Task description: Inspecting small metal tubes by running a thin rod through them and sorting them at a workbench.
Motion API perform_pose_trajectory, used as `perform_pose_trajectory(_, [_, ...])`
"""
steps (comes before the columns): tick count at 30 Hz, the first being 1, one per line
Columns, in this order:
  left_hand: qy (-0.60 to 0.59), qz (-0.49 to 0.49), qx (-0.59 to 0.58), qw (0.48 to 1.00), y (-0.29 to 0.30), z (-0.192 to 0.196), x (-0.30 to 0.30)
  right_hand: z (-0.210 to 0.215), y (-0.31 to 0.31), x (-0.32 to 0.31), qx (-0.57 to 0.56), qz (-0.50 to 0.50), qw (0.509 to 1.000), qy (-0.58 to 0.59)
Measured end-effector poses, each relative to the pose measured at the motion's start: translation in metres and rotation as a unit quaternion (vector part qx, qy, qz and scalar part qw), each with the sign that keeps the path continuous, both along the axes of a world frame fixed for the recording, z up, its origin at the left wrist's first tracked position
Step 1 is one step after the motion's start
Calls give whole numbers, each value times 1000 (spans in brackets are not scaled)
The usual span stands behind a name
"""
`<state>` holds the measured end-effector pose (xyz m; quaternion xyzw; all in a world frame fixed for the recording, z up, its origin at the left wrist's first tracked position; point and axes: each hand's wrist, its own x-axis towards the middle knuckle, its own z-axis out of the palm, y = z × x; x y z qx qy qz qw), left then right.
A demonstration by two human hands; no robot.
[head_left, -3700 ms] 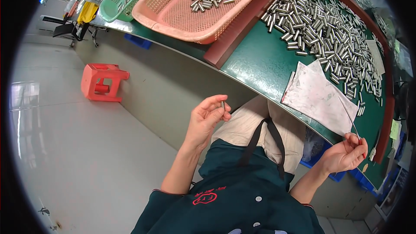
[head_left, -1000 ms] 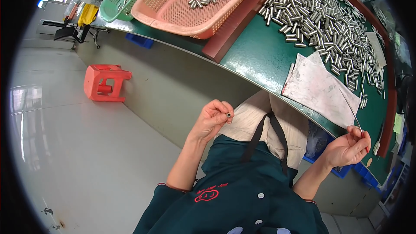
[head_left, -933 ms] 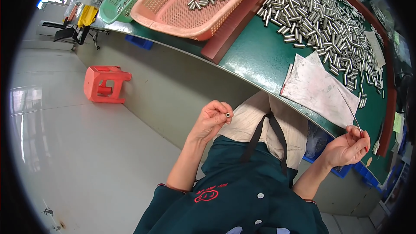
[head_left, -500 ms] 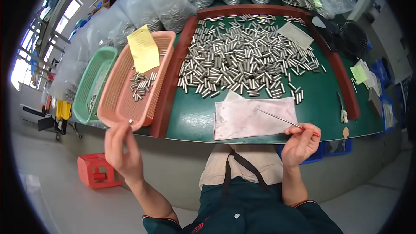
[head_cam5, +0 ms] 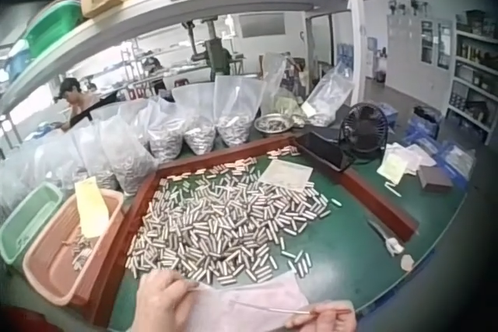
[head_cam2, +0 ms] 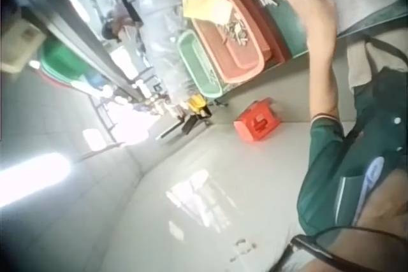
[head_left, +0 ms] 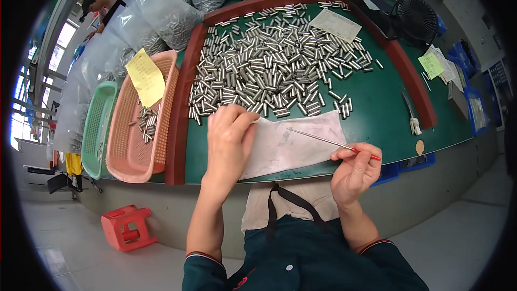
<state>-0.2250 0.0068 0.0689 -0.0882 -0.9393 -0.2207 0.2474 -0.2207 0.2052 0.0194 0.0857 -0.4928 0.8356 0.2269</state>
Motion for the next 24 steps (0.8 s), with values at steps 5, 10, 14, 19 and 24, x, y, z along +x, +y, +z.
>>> perform_pose_trajectory(5, [-44,-3,-31,999,7,-6,-23,-4,2,1,-17,21,999,31])
perform_pose_trajectory(10, [-65,2,-58,996,11,-7,-30,-4,2,1,-20,21,999,37])
perform_pose_trajectory(14, [-61,16,-53,997,10,-12,-31,-3,1,1,-15,23,999,41])
perform_pose_trajectory(19, [-43,13,-35,998,10,-17,-33,-4,1,2,-11,24,999,41])
perform_pose_trajectory(24, [-52,11,-30,998,11,-20,-35,-4,1,3,-2,19,999,40])
